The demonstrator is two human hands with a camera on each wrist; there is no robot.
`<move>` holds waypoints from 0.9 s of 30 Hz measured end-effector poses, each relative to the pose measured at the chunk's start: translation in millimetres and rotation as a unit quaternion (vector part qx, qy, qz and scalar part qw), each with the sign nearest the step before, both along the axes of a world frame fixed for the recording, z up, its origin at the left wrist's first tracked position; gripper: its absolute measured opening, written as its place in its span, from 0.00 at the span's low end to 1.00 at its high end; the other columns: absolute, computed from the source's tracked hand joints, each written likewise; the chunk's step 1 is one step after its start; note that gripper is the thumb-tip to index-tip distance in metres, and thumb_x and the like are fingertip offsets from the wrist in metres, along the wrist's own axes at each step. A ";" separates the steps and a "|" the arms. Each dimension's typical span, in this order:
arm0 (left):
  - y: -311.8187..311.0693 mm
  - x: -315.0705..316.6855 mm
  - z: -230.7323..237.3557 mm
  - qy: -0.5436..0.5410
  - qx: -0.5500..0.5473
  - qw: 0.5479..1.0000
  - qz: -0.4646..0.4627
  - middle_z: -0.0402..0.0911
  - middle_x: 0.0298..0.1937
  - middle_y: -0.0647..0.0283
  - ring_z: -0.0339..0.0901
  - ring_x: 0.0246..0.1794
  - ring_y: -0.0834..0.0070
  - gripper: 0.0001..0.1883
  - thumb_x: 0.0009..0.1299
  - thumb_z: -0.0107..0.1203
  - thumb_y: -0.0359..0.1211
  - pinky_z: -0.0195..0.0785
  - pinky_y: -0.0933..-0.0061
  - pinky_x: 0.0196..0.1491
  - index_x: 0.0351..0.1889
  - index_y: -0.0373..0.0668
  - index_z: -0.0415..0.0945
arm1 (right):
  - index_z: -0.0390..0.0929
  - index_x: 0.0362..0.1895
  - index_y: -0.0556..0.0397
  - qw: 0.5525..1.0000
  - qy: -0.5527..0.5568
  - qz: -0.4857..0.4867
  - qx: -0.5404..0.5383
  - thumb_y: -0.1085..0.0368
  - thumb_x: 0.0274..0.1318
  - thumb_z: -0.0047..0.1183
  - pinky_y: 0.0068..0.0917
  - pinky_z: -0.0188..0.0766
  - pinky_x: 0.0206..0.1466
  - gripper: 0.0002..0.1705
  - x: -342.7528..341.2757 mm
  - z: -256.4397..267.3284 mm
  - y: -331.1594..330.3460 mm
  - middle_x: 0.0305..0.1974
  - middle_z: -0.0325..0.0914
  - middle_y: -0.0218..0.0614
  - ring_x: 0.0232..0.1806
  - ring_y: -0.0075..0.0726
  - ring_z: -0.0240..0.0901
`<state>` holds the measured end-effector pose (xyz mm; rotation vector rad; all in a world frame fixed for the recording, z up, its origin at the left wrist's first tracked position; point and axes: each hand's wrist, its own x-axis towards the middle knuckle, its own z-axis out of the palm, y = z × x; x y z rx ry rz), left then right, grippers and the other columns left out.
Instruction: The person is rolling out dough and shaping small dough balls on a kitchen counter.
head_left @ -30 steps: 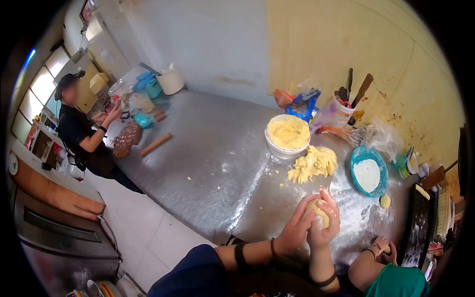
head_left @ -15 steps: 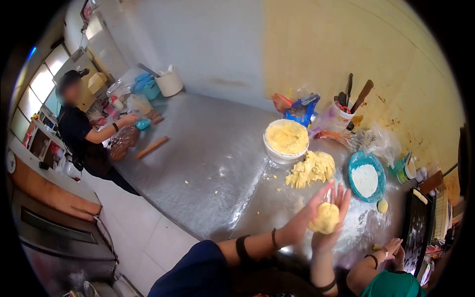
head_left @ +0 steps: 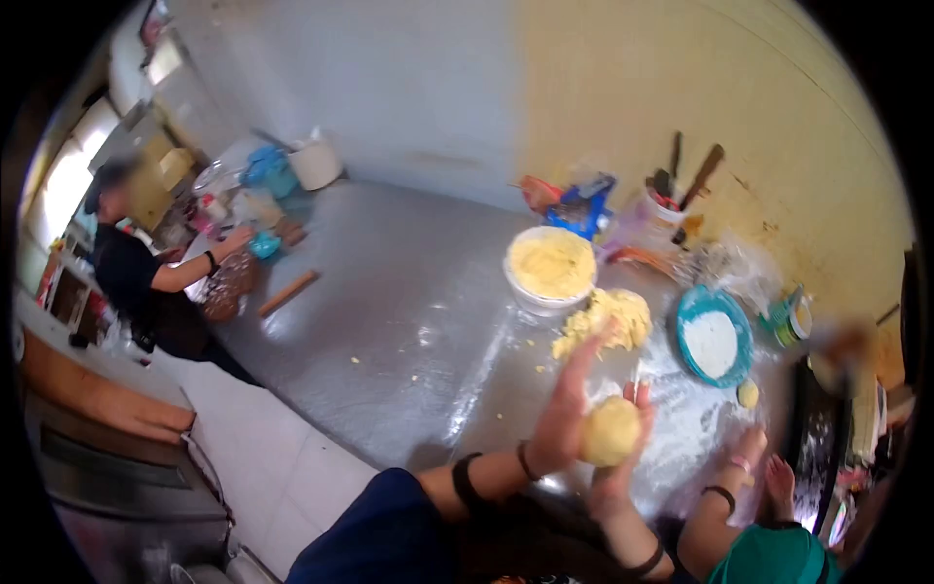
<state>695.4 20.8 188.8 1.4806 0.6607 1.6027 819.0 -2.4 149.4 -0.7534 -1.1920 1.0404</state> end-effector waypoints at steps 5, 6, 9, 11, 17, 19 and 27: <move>-14.9 40.3 -49.1 0.043 0.054 0.997 -0.037 0.51 0.75 0.47 0.48 0.75 0.54 0.36 0.79 0.24 0.55 0.34 0.57 0.75 0.73 0.35 0.51 | 0.34 0.77 0.52 0.995 0.040 -0.092 -0.006 0.36 0.65 0.36 0.42 0.31 0.78 0.49 15.1 29.6 21.2 0.78 0.33 0.43 0.80 0.44 0.27; -21.0 46.5 -48.5 0.051 0.036 0.998 -0.030 0.52 0.75 0.47 0.49 0.75 0.55 0.36 0.79 0.24 0.54 0.35 0.58 0.75 0.72 0.35 0.52 | 0.34 0.77 0.52 0.997 0.067 -0.030 0.036 0.38 0.67 0.34 0.41 0.34 0.78 0.47 22.8 12.9 31.7 0.78 0.34 0.43 0.79 0.42 0.29; -2.0 38.7 -45.1 0.037 -0.041 0.995 -0.079 0.49 0.76 0.47 0.46 0.77 0.54 0.34 0.78 0.29 0.54 0.31 0.55 0.76 0.73 0.39 0.51 | 0.35 0.77 0.50 0.960 0.225 0.056 -0.156 0.36 0.66 0.33 0.41 0.40 0.76 0.48 21.3 2.8 20.8 0.77 0.40 0.43 0.77 0.41 0.39; 16.5 33.1 -48.0 0.022 -0.068 0.991 -0.110 0.49 0.76 0.47 0.45 0.77 0.54 0.33 0.78 0.33 0.53 0.29 0.53 0.76 0.73 0.41 0.51 | 0.51 0.73 0.46 0.857 0.431 0.128 -0.253 0.33 0.63 0.36 0.42 0.59 0.69 0.44 37.7 -30.2 17.1 0.70 0.58 0.45 0.68 0.46 0.59; 44.4 13.3 -66.3 0.046 -0.082 0.991 -0.091 0.55 0.74 0.47 0.48 0.77 0.57 0.29 0.78 0.37 0.47 0.33 0.55 0.77 0.71 0.40 0.53 | 0.59 0.69 0.48 0.782 0.548 -0.036 -0.294 0.26 0.59 0.30 0.52 0.61 0.67 0.47 124.2 -114.8 21.3 0.65 0.63 0.48 0.66 0.56 0.60; 42.7 15.7 -78.5 -0.097 -0.170 0.976 -0.096 0.59 0.72 0.49 0.53 0.74 0.58 0.29 0.77 0.39 0.48 0.40 0.56 0.75 0.69 0.39 0.55 | 0.58 0.69 0.49 0.786 0.511 -0.125 -0.326 0.26 0.59 0.29 0.58 0.60 0.65 0.48 157.8 -109.9 25.0 0.66 0.63 0.46 0.65 0.56 0.61; 56.6 -27.0 -121.8 -0.051 -0.279 0.959 0.011 0.68 0.65 0.56 0.66 0.64 0.65 0.28 0.76 0.39 0.51 0.51 0.62 0.68 0.65 0.40 0.60 | 0.49 0.75 0.39 0.839 0.296 -0.260 -0.377 0.34 0.64 0.35 0.53 0.47 0.70 0.42 170.7 -133.3 57.9 0.74 0.47 0.38 0.73 0.50 0.48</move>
